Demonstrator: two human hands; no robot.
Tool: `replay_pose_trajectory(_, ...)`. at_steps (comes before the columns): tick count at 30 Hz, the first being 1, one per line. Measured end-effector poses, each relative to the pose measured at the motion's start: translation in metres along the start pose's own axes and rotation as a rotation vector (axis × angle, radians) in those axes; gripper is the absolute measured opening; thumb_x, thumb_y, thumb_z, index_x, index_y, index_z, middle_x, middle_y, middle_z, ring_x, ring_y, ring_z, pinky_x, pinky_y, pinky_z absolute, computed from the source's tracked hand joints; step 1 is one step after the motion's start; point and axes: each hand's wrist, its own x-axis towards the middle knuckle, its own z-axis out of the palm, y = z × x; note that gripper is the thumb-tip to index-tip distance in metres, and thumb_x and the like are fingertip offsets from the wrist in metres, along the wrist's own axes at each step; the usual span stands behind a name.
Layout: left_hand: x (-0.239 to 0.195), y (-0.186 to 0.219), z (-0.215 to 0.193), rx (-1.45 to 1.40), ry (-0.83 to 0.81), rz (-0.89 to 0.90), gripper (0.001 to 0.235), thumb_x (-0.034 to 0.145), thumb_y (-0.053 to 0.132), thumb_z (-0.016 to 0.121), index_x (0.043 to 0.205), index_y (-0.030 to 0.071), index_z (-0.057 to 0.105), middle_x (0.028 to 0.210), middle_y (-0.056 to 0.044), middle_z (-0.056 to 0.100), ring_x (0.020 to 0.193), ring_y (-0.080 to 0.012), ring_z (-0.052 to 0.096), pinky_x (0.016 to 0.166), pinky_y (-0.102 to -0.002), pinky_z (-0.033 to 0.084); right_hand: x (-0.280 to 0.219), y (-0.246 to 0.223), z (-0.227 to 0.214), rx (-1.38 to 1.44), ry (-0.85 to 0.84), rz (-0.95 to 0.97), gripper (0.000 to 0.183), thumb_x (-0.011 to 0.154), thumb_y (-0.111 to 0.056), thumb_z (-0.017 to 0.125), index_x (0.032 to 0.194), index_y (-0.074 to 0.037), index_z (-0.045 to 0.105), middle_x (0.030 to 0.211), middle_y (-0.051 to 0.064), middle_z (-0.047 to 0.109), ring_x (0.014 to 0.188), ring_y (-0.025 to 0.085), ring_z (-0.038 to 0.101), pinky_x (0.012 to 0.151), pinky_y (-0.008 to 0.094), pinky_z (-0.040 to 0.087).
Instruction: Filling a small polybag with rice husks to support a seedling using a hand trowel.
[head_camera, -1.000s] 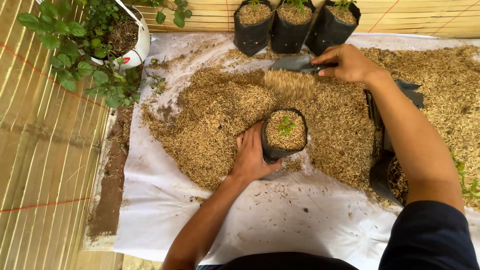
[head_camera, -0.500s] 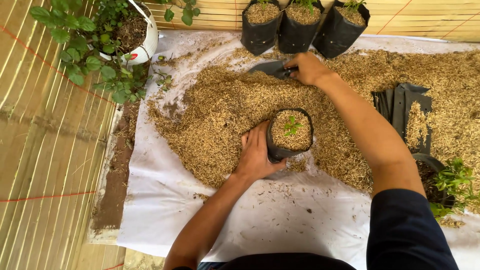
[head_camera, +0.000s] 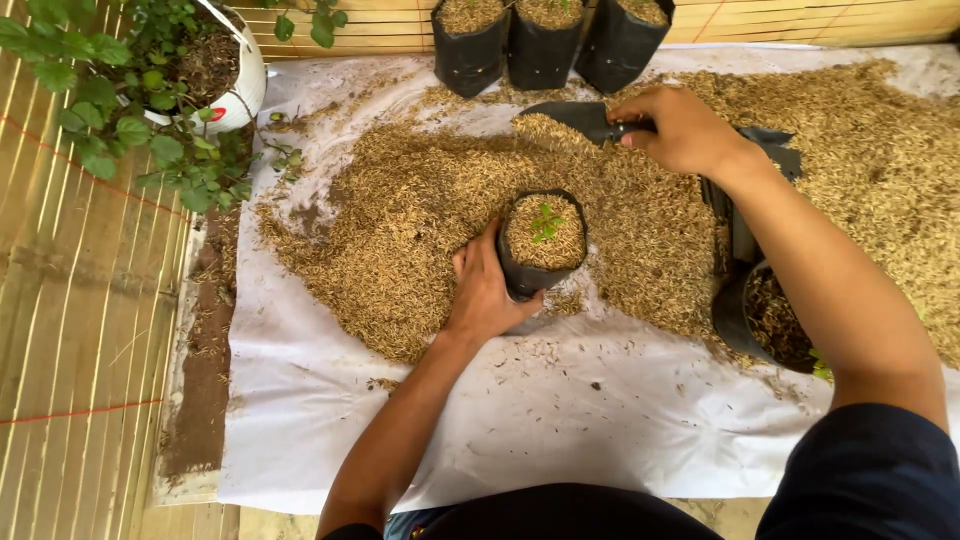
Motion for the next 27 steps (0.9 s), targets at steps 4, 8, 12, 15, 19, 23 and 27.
replay_pose_trajectory(4,-0.001,-0.004,0.001,-0.008,-0.001,0.005,0.118,0.058,0.034,0.088,0.150,-0.005,0.027,0.124,-0.026,0.056,0.119,-0.0368,0.053,0.106,-0.046,0.030,-0.049,-0.050,-0.011,0.042,-0.028,0.126,0.027,0.101,-0.011,0.066,0.125,-0.002,0.072,0.109,0.025,0.070,0.106,0.045,0.068,0.097,0.055,0.051)
replay_pose_trajectory(8,-0.001,-0.006,0.002,0.017,-0.016,-0.001,0.114,0.060,0.036,0.088,0.149,-0.004,0.029,0.126,-0.026,0.056,0.120,-0.0355,0.054,0.106,-0.044,0.031,-0.075,-0.062,0.004,0.043,0.035,0.067,0.028,0.097,-0.001,0.065,0.124,0.003,0.069,0.103,0.026,0.068,0.095,0.045,0.070,0.087,0.052,0.058)
replay_pose_trajectory(12,0.000,-0.003,0.000,0.013,-0.001,0.012,0.114,0.060,0.035,0.089,0.148,-0.006,0.029,0.127,-0.029,0.056,0.120,-0.0376,0.054,0.106,-0.045,0.032,-0.091,-0.035,0.042,-0.129,0.254,-0.073,0.034,0.093,0.001,0.068,0.128,0.002,0.063,0.106,0.021,0.061,0.098,0.048,0.068,0.076,0.053,0.061)
replay_pose_trajectory(15,-0.002,0.006,-0.010,-0.038,0.018,0.013,0.117,0.061,0.033,0.091,0.149,-0.006,0.024,0.131,-0.031,0.053,0.123,-0.0397,0.053,0.107,-0.049,0.032,-0.118,-0.037,0.060,-0.276,0.293,0.051,0.033,0.096,0.002,0.063,0.128,0.007,0.059,0.106,0.024,0.059,0.095,0.048,0.070,0.075,0.052,0.063)
replay_pose_trajectory(19,0.000,0.000,-0.006,-0.078,0.123,0.103,0.124,0.062,0.044,0.093,0.152,-0.003,0.022,0.145,-0.033,0.042,0.132,-0.0427,0.046,0.111,-0.054,0.030,-0.143,-0.032,0.103,-0.206,0.086,0.360,0.032,0.098,0.003,0.056,0.128,0.014,0.058,0.115,0.038,0.058,0.095,0.050,0.070,0.078,0.055,0.063)
replay_pose_trajectory(23,0.009,-0.006,-0.003,-0.091,0.153,0.252,0.110,0.070,0.064,0.082,0.151,0.010,0.030,0.156,-0.025,0.031,0.142,-0.0419,0.035,0.113,-0.059,0.027,-0.143,-0.021,0.131,-0.220,-0.060,0.385,0.038,0.094,-0.001,0.058,0.130,0.012,0.059,0.117,0.033,0.061,0.097,0.045,0.073,0.079,0.049,0.062)
replay_pose_trajectory(27,0.026,-0.003,-0.010,-0.018,0.112,0.339,0.100,0.077,0.081,0.064,0.149,0.017,0.038,0.159,-0.022,0.028,0.146,-0.0410,0.030,0.114,-0.061,0.026,-0.125,-0.072,0.084,0.016,0.380,-0.121,0.035,0.093,0.011,0.055,0.127,0.013,0.063,0.115,0.030,0.063,0.110,0.049,0.064,0.092,0.050,0.053)
